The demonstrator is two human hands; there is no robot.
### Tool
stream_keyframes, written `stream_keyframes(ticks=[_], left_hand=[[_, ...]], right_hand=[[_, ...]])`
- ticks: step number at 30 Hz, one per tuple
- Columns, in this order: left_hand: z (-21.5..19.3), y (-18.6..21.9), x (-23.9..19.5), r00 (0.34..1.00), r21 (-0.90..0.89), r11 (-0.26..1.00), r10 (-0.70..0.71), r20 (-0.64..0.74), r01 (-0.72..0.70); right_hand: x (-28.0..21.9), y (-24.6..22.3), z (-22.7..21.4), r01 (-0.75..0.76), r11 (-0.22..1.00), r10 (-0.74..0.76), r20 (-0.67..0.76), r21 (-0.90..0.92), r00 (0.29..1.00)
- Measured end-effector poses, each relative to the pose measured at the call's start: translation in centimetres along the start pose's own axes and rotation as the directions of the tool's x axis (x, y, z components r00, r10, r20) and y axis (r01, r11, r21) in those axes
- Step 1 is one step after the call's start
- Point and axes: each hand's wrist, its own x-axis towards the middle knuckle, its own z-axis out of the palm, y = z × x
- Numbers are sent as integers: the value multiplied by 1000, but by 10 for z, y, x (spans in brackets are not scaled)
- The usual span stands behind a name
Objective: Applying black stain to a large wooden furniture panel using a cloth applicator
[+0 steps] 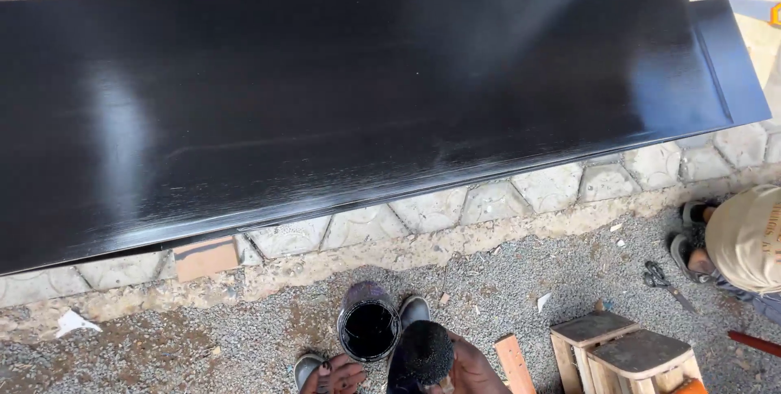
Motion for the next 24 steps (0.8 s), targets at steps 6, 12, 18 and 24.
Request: stream_keyframes(ticks=[6, 12, 18, 24], left_hand=[[223, -17, -103, 960, 149, 978, 175, -220, -145], [276, -50, -102, 842, 357, 796, 537, -47, -488], [299, -37, -136, 725, 501, 564, 654, 215, -657], [79, 55, -30, 817, 195, 976, -31, 575, -100]], right_hand=[[39, -69, -51, 81, 954, -32, 172, -288, 985], [30, -145, -37, 223, 873, -126, 242, -434, 962], [70, -142, -82, 231, 945, -201, 144, -234, 969], [73, -76, -23, 195, 947, -152, 175, -256, 973]])
